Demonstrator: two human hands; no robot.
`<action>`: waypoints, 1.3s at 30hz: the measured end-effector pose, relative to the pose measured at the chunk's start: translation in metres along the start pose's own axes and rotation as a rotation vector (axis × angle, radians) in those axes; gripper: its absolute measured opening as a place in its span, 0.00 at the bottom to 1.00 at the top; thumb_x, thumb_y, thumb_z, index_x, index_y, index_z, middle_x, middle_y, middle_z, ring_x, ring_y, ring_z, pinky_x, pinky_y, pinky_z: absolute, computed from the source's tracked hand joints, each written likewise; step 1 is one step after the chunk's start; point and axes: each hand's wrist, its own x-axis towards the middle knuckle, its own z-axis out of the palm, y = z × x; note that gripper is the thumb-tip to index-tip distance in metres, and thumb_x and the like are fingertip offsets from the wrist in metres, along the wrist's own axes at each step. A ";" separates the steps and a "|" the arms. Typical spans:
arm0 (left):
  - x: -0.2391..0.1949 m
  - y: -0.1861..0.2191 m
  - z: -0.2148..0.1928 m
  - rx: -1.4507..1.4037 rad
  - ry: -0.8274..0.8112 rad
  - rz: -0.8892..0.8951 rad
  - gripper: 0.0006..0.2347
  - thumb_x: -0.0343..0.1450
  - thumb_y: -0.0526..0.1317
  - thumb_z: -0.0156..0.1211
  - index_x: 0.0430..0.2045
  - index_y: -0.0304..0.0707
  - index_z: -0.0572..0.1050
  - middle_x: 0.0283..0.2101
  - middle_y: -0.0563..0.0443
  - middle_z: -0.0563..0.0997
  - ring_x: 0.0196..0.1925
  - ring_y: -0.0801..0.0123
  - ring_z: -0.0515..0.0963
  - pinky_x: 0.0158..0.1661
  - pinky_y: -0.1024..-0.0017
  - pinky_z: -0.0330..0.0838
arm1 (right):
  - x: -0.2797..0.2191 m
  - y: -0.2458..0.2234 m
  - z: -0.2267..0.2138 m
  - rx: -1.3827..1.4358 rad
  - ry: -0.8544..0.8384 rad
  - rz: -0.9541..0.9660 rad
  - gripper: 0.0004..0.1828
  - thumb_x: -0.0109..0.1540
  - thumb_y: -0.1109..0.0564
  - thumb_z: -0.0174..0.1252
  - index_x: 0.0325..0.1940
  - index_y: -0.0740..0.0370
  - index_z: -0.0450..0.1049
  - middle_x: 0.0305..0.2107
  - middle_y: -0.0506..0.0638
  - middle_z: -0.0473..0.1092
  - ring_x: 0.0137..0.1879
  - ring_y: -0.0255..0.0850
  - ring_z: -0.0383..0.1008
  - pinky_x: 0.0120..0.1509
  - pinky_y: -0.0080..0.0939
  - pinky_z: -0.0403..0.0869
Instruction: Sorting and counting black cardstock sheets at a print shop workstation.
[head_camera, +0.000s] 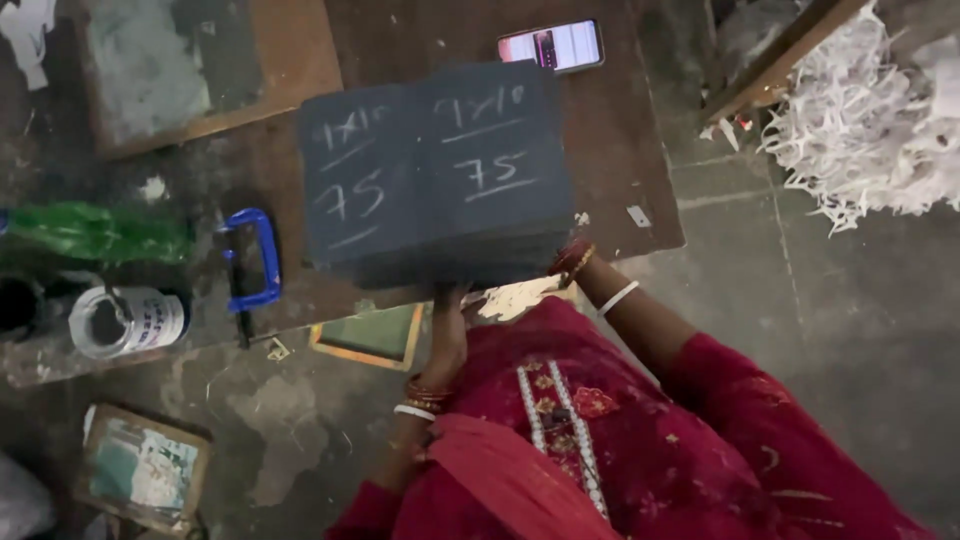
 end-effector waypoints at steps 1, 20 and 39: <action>0.007 -0.005 -0.006 0.022 0.008 -0.014 0.21 0.75 0.45 0.50 0.64 0.41 0.66 0.61 0.46 0.76 0.54 0.59 0.81 0.45 0.65 0.73 | -0.002 0.001 0.013 0.044 -0.012 0.039 0.30 0.73 0.47 0.41 0.81 0.52 0.57 0.43 0.54 0.75 0.37 0.40 0.68 0.43 0.41 0.71; 0.097 0.159 -0.190 0.401 -0.133 0.674 0.23 0.76 0.43 0.49 0.63 0.23 0.62 0.61 0.34 0.70 0.59 0.50 0.71 0.57 0.52 0.68 | 0.074 -0.032 0.252 0.816 -0.314 0.549 0.45 0.69 0.61 0.54 0.83 0.33 0.43 0.52 0.60 0.68 0.49 0.47 0.67 0.52 0.46 0.70; 0.068 0.260 -0.204 -0.022 0.436 0.774 0.20 0.77 0.46 0.50 0.58 0.28 0.72 0.55 0.43 0.79 0.53 0.58 0.78 0.54 0.63 0.73 | 0.269 -0.018 -0.068 -1.352 0.232 -0.260 0.17 0.65 0.52 0.59 0.56 0.58 0.78 0.54 0.60 0.73 0.59 0.60 0.73 0.63 0.60 0.73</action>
